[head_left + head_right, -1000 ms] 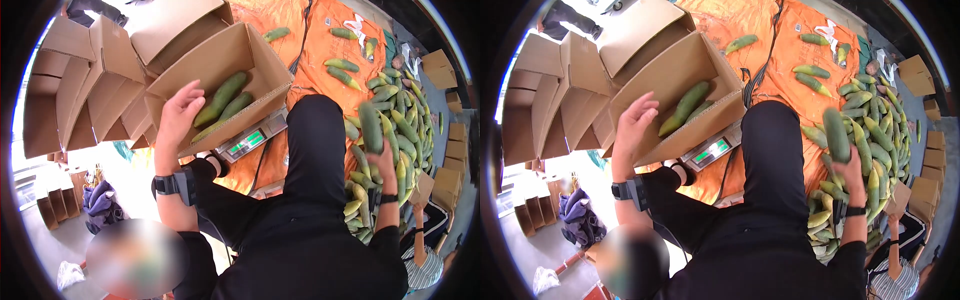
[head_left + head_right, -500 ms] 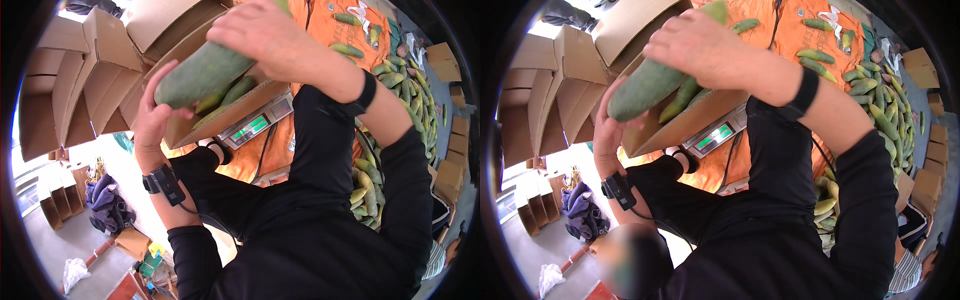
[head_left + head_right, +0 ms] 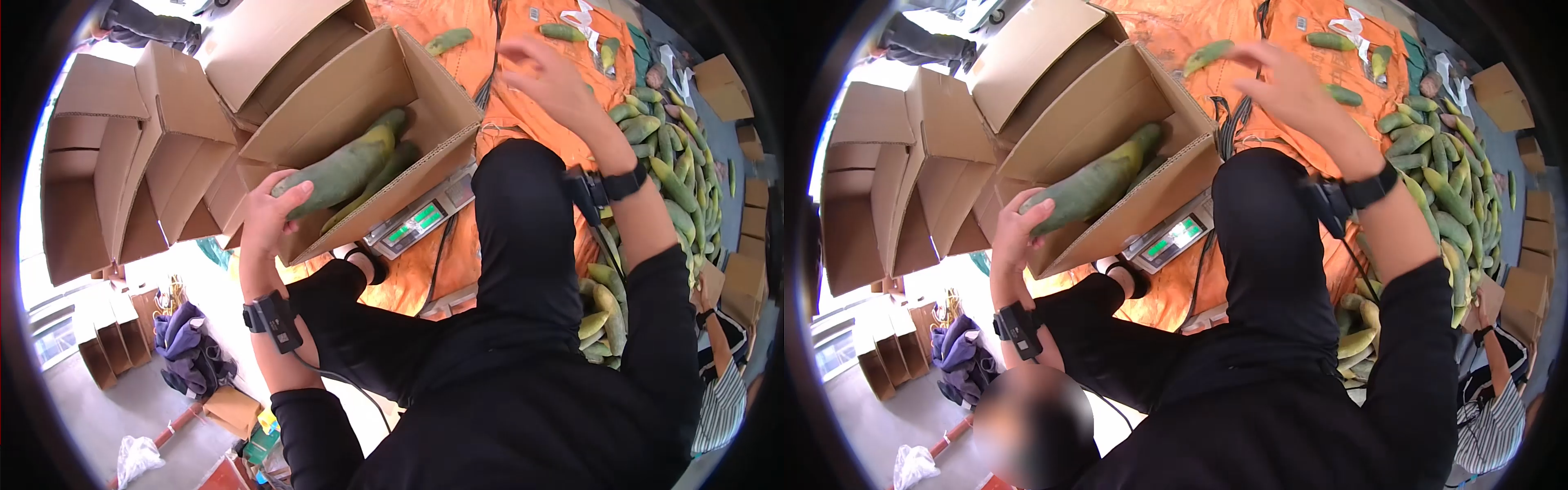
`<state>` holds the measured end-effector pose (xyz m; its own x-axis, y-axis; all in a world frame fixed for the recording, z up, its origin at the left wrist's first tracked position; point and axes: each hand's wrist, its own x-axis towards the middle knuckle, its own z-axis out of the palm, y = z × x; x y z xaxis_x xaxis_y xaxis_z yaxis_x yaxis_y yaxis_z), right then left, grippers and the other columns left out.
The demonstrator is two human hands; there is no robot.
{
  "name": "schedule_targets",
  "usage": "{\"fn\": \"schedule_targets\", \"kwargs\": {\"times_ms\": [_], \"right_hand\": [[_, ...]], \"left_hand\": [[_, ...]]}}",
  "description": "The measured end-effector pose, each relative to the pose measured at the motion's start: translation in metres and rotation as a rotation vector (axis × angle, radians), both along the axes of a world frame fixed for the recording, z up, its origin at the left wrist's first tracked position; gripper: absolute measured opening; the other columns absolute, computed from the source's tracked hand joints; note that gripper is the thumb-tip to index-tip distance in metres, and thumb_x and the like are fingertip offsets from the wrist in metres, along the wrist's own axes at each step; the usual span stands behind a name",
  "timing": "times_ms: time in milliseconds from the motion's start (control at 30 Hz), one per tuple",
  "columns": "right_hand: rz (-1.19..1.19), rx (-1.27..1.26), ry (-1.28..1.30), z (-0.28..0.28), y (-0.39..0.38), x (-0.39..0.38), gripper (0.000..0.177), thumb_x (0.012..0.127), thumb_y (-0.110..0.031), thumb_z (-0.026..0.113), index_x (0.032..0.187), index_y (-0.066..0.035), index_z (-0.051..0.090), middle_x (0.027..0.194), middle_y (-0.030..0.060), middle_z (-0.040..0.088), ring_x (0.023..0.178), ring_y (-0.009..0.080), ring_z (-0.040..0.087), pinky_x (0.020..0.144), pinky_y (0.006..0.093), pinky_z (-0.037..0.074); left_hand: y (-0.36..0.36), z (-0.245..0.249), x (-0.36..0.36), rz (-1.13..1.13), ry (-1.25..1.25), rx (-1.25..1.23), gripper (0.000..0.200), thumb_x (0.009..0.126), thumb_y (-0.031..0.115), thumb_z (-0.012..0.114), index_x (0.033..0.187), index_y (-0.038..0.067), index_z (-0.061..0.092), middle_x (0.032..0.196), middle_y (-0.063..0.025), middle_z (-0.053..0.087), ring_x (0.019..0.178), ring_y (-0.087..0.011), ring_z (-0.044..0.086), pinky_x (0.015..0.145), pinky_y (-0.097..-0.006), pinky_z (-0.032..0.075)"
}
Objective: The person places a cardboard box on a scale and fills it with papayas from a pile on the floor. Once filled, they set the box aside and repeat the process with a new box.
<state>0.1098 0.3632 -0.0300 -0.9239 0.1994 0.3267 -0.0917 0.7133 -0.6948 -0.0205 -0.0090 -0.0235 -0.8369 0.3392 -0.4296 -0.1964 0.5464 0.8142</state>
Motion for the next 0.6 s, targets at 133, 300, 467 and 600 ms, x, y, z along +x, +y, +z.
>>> {"fn": "schedule_targets", "kwargs": {"times_ms": [133,300,467,600], "right_hand": [[-0.260,-0.001,-0.262,-0.106,0.073,0.100,0.030,0.078,-0.015,0.063,0.105,-0.002,0.060,0.098,0.0123,0.063,0.093,0.0240,0.061,0.082,0.0361,0.048],[-0.579,0.046,-0.711,-0.183,0.086,0.248,0.030,0.076,-0.015,0.063,0.104,-0.003,0.061,0.092,0.0137,0.065,0.091,0.0284,0.063,0.079,0.0385,0.049],[-0.760,-0.001,-1.019,-0.234,0.084,0.384,0.031,0.074,-0.022,0.069,0.099,-0.006,0.063,0.098,0.0156,0.065,0.094,0.0335,0.061,0.081,0.0408,0.049],[-0.765,0.061,-1.160,-0.244,0.060,0.442,0.036,0.073,-0.028,0.072,0.100,-0.007,0.063,0.101,0.0174,0.064,0.097,0.0343,0.060,0.085,0.0413,0.047]], "left_hand": [[0.022,-0.011,0.002,-0.054,-0.049,-0.061,0.048,0.072,0.030,0.076,0.109,0.003,0.062,0.082,-0.0028,0.059,0.057,-0.0084,0.050,0.046,-0.0209,0.039],[0.040,-0.042,-0.008,-0.197,-0.203,-0.064,0.048,0.081,0.026,0.067,0.124,0.007,0.054,0.100,-0.0073,0.062,0.068,-0.0136,0.059,0.053,-0.0235,0.046],[0.044,-0.029,-0.002,-0.223,-0.054,-0.335,0.046,0.087,0.025,0.060,0.129,0.008,0.052,0.110,-0.0106,0.061,0.081,-0.0155,0.062,0.061,-0.0268,0.048],[0.044,-0.028,0.000,-0.150,0.090,-0.348,0.043,0.088,0.026,0.060,0.126,0.008,0.054,0.103,-0.0054,0.064,0.081,-0.0111,0.061,0.062,-0.0242,0.045]]}}
